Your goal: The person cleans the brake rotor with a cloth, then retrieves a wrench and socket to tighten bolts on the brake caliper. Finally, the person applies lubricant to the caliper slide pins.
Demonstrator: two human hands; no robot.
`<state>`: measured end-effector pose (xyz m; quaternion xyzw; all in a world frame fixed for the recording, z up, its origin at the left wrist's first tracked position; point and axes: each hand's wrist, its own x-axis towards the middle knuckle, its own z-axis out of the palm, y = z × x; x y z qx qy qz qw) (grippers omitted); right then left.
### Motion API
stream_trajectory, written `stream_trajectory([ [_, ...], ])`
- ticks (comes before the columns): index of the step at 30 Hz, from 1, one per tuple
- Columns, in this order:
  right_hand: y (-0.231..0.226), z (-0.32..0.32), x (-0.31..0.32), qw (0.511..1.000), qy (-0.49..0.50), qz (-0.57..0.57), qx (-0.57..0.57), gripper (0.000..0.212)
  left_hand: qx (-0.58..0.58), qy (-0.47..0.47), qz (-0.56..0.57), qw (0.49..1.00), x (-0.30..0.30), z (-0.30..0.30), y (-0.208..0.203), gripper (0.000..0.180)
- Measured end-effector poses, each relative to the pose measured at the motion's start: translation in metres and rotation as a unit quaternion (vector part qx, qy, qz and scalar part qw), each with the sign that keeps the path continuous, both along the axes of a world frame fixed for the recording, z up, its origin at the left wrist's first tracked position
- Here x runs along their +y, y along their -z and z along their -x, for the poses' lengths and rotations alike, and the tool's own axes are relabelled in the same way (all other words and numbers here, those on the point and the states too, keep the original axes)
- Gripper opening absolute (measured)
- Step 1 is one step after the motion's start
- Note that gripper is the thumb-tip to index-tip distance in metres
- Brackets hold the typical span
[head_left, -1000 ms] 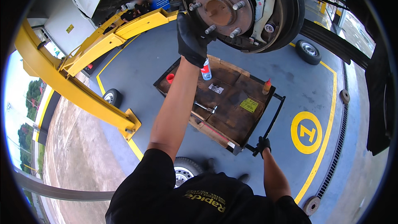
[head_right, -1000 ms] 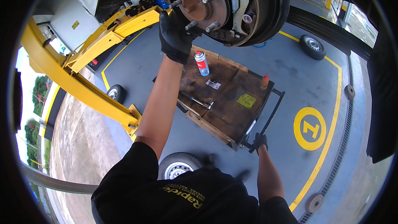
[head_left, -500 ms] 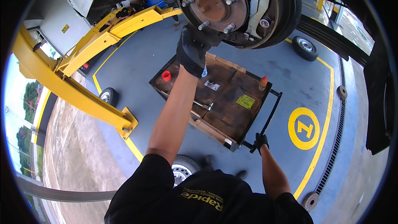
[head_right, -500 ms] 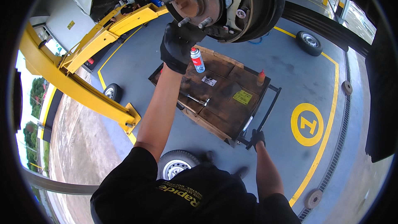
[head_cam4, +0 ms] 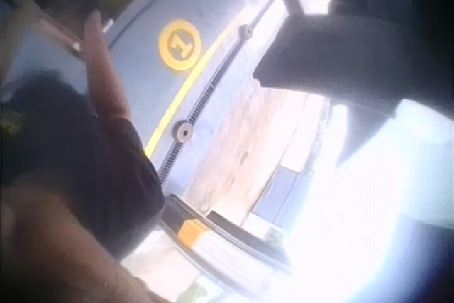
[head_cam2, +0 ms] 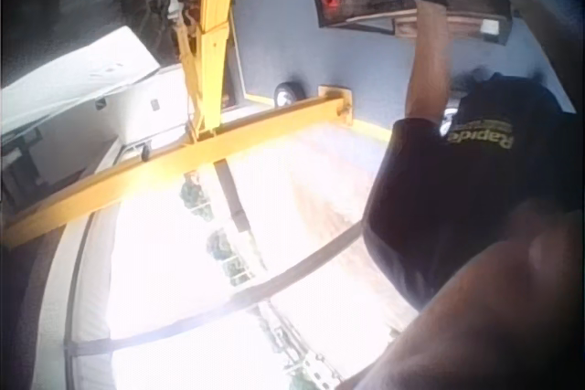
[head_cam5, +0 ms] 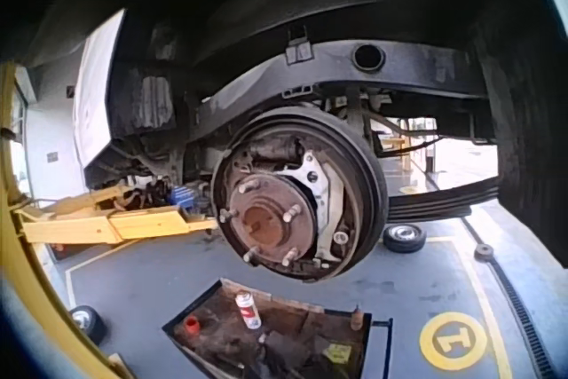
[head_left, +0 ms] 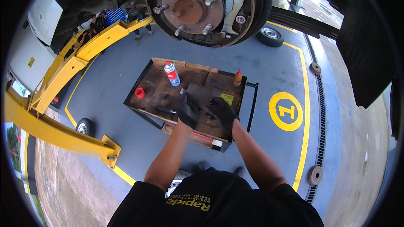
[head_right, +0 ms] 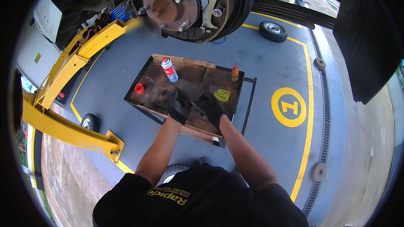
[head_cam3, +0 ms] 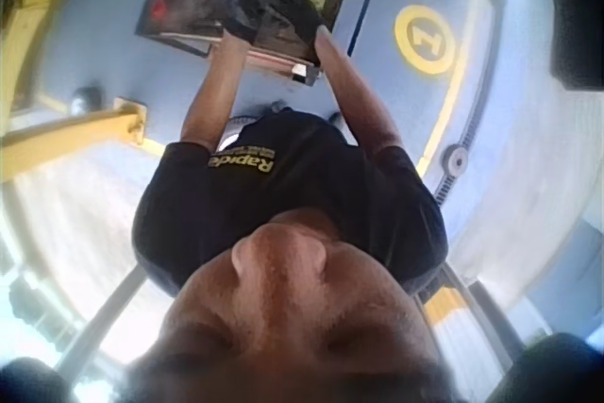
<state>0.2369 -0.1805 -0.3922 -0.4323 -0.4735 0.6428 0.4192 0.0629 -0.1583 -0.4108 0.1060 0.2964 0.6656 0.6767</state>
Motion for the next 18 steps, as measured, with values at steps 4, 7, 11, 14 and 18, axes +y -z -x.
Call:
stream_trajectory([
  [4,0.0,0.003,0.001,0.976,0.188,-0.101,0.046,0.02,0.01,0.119,0.038,0.992,-0.024,-0.031,0.02,0.035],
  [7,-0.048,-0.003,-0.007,0.934,0.29,-0.18,0.104,0.016,0.044,0.274,-0.019,0.961,-0.046,-0.037,-0.01,0.036],
  [11,-0.17,-0.027,-0.018,0.822,0.451,-0.341,0.073,0.024,0.237,0.328,-0.1,0.909,-0.039,-0.034,-0.086,0.037],
  [14,-0.276,-0.043,-0.027,0.698,0.494,-0.507,-0.105,0.028,0.434,0.073,-0.319,0.839,0.002,0.035,-0.121,0.039],
  [18,-0.326,-0.027,0.05,0.463,0.459,-0.673,-0.348,0.034,0.601,-0.295,-0.411,0.619,0.061,0.077,-0.251,0.038],
])
